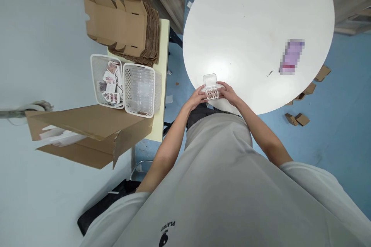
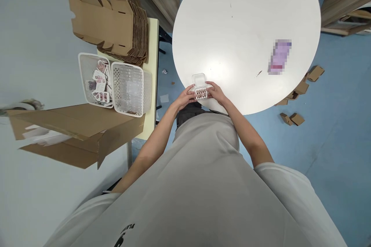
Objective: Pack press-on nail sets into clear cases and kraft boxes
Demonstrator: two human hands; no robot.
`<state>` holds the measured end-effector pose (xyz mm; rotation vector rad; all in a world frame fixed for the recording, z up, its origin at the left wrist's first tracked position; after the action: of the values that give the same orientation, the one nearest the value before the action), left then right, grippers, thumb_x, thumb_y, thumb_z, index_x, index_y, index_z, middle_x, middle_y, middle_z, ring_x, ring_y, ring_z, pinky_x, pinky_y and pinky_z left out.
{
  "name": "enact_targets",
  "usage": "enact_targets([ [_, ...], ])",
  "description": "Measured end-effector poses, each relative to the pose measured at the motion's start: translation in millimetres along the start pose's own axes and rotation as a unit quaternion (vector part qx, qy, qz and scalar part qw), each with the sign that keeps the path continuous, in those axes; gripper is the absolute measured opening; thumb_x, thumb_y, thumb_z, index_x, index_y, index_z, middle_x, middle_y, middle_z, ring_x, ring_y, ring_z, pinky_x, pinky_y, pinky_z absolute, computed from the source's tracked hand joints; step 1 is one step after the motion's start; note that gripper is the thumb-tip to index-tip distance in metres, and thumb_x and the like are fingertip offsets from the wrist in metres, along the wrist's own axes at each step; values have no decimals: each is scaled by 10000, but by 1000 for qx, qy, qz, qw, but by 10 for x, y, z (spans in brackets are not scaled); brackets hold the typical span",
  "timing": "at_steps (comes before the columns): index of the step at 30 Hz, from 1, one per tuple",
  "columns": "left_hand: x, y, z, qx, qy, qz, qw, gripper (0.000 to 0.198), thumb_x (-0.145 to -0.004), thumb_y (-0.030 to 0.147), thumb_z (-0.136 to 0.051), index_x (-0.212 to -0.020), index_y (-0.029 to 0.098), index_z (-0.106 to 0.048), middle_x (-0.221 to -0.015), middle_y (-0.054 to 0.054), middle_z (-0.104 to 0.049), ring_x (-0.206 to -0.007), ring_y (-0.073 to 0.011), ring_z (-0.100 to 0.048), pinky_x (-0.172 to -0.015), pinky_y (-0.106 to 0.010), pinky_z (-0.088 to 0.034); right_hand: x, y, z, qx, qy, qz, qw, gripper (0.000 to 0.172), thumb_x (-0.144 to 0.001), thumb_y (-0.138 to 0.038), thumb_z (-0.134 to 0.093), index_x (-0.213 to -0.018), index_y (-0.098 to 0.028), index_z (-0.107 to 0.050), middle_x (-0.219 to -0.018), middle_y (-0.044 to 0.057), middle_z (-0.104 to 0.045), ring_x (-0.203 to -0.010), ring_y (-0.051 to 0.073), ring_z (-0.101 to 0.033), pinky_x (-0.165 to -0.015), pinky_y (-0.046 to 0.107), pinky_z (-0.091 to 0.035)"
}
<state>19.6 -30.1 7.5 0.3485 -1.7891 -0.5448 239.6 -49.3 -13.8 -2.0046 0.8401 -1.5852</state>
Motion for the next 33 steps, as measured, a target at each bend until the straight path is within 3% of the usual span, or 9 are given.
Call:
enact_targets([
  [5, 214, -26, -86, 66, -13, -32, 997, 564, -1041, 456, -702, -1559, 244, -632, -1317, -127, -785, -1011, -212, -770, -968, -386, -631, 240, -57, 70, 21, -14, 61, 998, 650, -829, -600, -880, -1346, -257, -686, -960, -4, -798, -748, 158, -723, -755, 335, -693],
  [8, 284, -35, -146, 68, -18, -61, 996, 598, -1048, 633, -660, -1472, 213, -695, -1404, -172, -754, -1080, -246, -767, -954, -383, -631, 357, -124, 79, 41, -9, 93, 995, 604, -841, -697, -859, -1249, -266, -749, -1041, 20, -801, -739, 144, -705, -774, 354, -717],
  [11, 312, -41, -183, 36, -7, -103, 994, 617, -945, 550, -822, -1463, 235, -707, -1468, -156, -722, -1217, -264, -740, -1014, -374, -612, 450, -211, 71, 57, 1, 117, 992, 566, -881, -747, -807, -1164, -257, -804, -1127, 42, -798, -779, 152, -720, -807, 374, -737],
  [16, 329, 8, -227, 13, 8, -158, 987, 866, -824, 469, -934, -1607, 304, -603, -1541, -137, -688, -1339, -312, -702, -1091, -423, -588, 570, -333, 27, 45, 4, 112, 993, 833, -837, -763, -874, -1491, -285, -679, -1232, 60, -818, -908, 211, -800, -866, 408, -750],
  [21, 374, 109, -287, 3, 39, -174, 984, 952, -811, 499, -949, -1648, 283, -550, -1549, -156, -688, -1304, -314, -719, -1073, -426, -584, 646, -321, -39, 55, -59, 21, 996, 745, -752, -835, -924, -1079, -180, -785, -1002, 124, -853, -780, 217, -827, -745, 328, -711],
  [24, 415, 104, -329, -16, 48, -143, 988, 734, -891, 544, -891, -1510, 210, -681, -1445, -160, -750, -1230, -268, -737, -1028, -368, -588, 667, -309, -41, 48, -55, 26, 997, 709, -747, -842, -921, -959, -184, -767, -933, 124, -851, -765, 213, -824, -722, 307, -689],
  [27, 458, 31, -379, -68, 35, -99, 992, 542, -944, 645, -817, -1186, 161, -826, -1202, -137, -826, -990, -201, -736, -905, -310, -582, 670, -287, -32, 38, -43, 35, 998, 712, -710, -856, -926, -875, -193, -723, -895, 114, -849, -765, 219, -826, -712, 302, -680],
  [30, 502, -37, -423, -113, 39, -93, 989, 535, -926, 707, -807, -938, 173, -835, -997, -105, -825, -809, -168, -661, -783, -298, -533, 675, -267, -32, 40, -43, 37, 998, 724, -687, -866, -927, -821, -195, -690, -880, 117, -847, -752, 216, -822, -705, 301, -675],
  [33, 542, -58, -455, -120, 53, -102, 986, 541, -911, 722, -807, -866, 184, -819, -907, -86, -795, -758, -162, -611, -731, -301, -488, 692, -254, -37, 43, -45, 41, 997, 731, -672, -877, -923, -788, -198, -679, -872, 118, -847, -751, 215, -817, -712, 308, -676],
])
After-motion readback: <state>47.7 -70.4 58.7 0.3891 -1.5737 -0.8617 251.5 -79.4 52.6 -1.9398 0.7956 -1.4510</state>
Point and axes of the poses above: each hand's wrist, its own x-axis away from the middle knuckle, its own z-axis out of the back of the hand, y = z × x, the point moved 3 cm from there along -x, towards the middle knuckle
